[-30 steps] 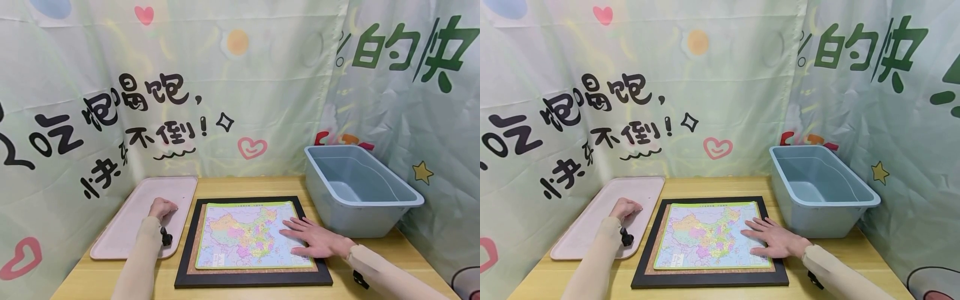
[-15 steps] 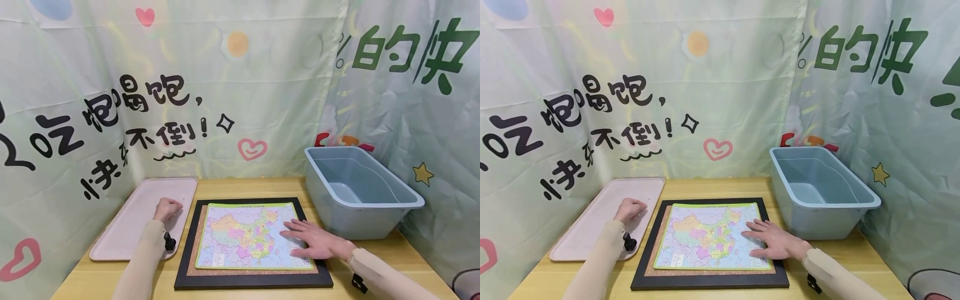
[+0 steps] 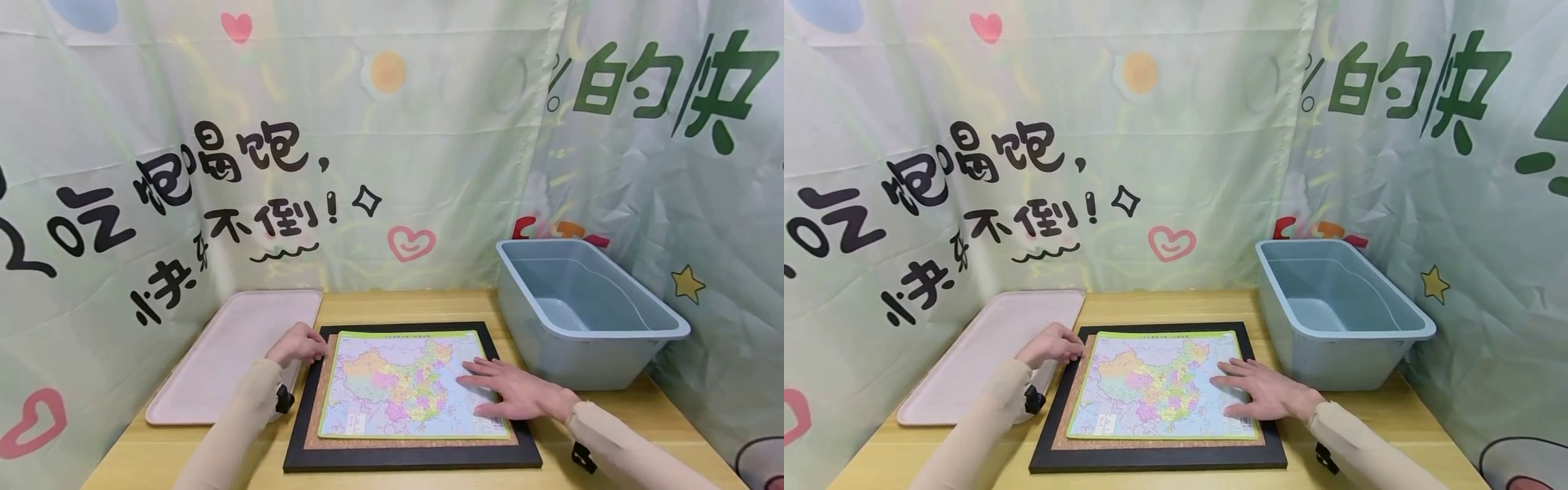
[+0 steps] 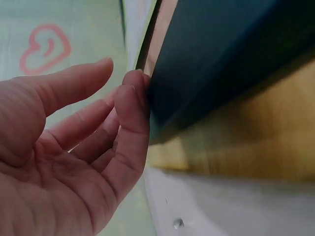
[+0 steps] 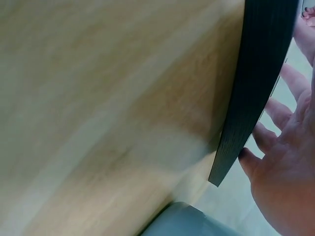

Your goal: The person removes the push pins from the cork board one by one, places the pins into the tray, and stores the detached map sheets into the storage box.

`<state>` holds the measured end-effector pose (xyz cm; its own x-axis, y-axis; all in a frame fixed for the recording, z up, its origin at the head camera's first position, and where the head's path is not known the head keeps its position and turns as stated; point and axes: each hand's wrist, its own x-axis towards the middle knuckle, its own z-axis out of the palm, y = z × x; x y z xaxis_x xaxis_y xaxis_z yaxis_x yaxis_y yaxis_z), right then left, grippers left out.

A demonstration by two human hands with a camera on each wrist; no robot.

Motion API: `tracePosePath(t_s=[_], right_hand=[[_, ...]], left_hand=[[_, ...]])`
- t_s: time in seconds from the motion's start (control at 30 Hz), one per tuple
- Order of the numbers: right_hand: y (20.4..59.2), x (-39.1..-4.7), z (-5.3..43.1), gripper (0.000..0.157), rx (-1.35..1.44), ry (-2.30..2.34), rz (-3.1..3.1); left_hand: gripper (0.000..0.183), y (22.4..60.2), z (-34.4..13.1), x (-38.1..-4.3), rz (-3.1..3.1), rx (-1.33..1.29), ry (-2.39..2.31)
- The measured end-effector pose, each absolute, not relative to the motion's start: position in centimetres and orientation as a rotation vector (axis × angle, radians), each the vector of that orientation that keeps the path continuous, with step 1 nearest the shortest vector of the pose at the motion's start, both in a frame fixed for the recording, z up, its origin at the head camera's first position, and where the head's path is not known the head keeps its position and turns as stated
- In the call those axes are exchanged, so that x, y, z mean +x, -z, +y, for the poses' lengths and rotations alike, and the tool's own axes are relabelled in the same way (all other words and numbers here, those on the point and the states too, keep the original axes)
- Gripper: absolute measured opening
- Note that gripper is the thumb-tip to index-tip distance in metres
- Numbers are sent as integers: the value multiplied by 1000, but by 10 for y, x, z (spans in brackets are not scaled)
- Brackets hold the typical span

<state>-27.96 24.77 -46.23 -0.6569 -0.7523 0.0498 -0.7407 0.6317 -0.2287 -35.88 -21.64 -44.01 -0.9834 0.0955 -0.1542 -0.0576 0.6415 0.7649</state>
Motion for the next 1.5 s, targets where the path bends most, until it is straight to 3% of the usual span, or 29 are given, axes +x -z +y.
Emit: tracePosePath(t_s=[0.23,0.93,1.27,1.5], right_hand=[[462,-282,246,57,-1283,350,2782],[464,-282,249,56,-1294,371,2800],[461,-281,249,56,-1290,355,2826],[456,-279,244,52,-1240,372,2903]], left_hand=[[5,440,-199,-346,2737,27,-1218],[19,437,-186,-339,2637,55,-1248],[45,438,-195,-337,2357,78,-1520],[51,440,-205,-335,2242,122,-1599]])
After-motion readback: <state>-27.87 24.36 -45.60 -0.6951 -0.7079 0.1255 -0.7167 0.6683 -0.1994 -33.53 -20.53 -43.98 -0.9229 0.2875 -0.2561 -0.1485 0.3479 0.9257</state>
